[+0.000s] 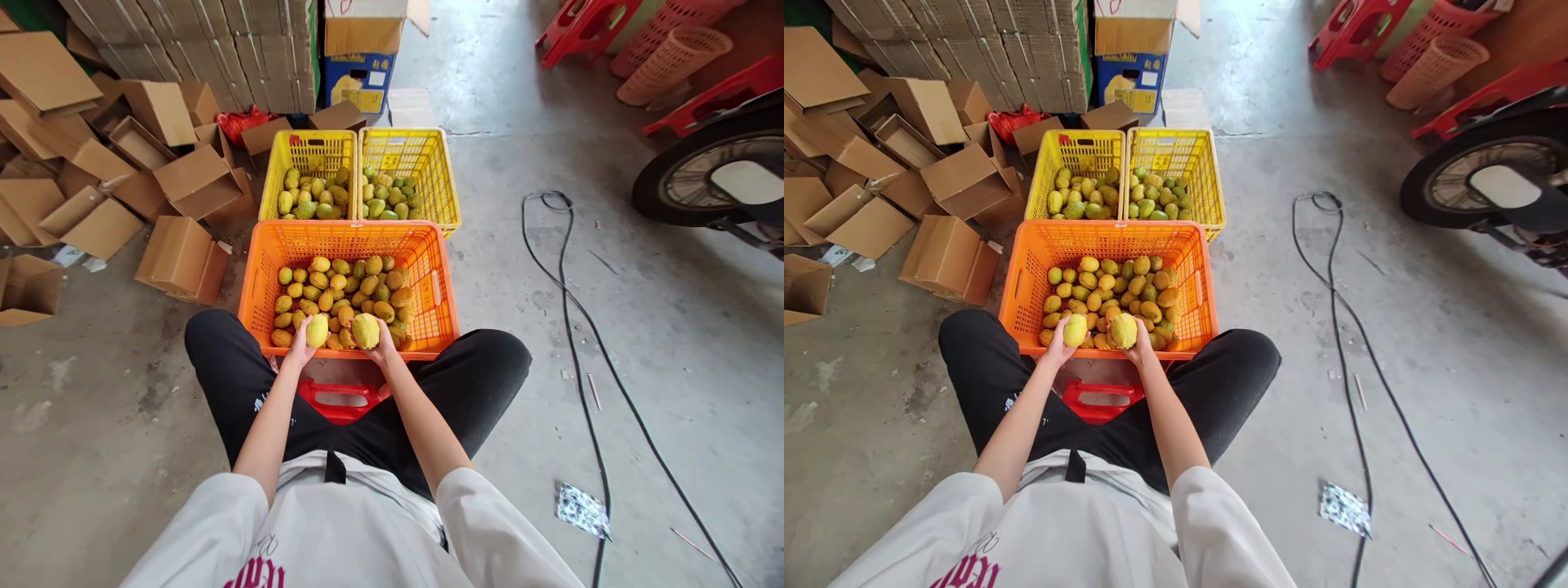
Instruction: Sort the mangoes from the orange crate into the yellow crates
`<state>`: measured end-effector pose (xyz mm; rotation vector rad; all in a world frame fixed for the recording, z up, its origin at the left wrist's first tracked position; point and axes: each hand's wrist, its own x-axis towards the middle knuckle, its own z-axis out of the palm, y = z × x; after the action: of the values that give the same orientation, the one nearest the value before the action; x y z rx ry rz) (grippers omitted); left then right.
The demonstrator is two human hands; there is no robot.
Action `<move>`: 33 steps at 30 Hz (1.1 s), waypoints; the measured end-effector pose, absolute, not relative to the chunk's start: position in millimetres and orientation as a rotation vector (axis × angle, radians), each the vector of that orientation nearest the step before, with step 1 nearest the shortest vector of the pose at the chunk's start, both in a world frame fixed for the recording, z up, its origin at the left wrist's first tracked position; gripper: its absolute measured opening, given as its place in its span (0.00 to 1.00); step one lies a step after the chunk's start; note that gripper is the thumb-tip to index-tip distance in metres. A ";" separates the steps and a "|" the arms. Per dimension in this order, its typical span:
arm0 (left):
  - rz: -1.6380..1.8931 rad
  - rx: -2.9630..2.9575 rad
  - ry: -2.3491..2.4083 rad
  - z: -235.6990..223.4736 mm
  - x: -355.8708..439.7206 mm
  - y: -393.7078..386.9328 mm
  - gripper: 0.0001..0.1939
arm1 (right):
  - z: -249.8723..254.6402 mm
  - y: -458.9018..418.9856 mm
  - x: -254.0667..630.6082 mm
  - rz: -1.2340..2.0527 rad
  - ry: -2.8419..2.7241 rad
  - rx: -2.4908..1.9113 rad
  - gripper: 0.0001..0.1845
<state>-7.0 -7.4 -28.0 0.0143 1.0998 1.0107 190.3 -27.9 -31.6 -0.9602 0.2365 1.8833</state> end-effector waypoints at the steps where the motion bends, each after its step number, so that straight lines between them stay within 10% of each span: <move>1: 0.988 0.018 1.078 -27.7 -6.9 -7.3 0.12 | -30.6 -27.2 189.5 1.883 0.265 -0.964 0.19; 33: 1.040 -0.026 1.096 -28.1 -12.0 -8.4 0.18 | -34.8 -31.8 186.0 1.866 0.070 -0.939 0.11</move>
<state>-12.0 -8.4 -28.1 -0.0260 1.0964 1.0395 186.0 -31.8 -34.8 -0.9390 0.0699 1.8659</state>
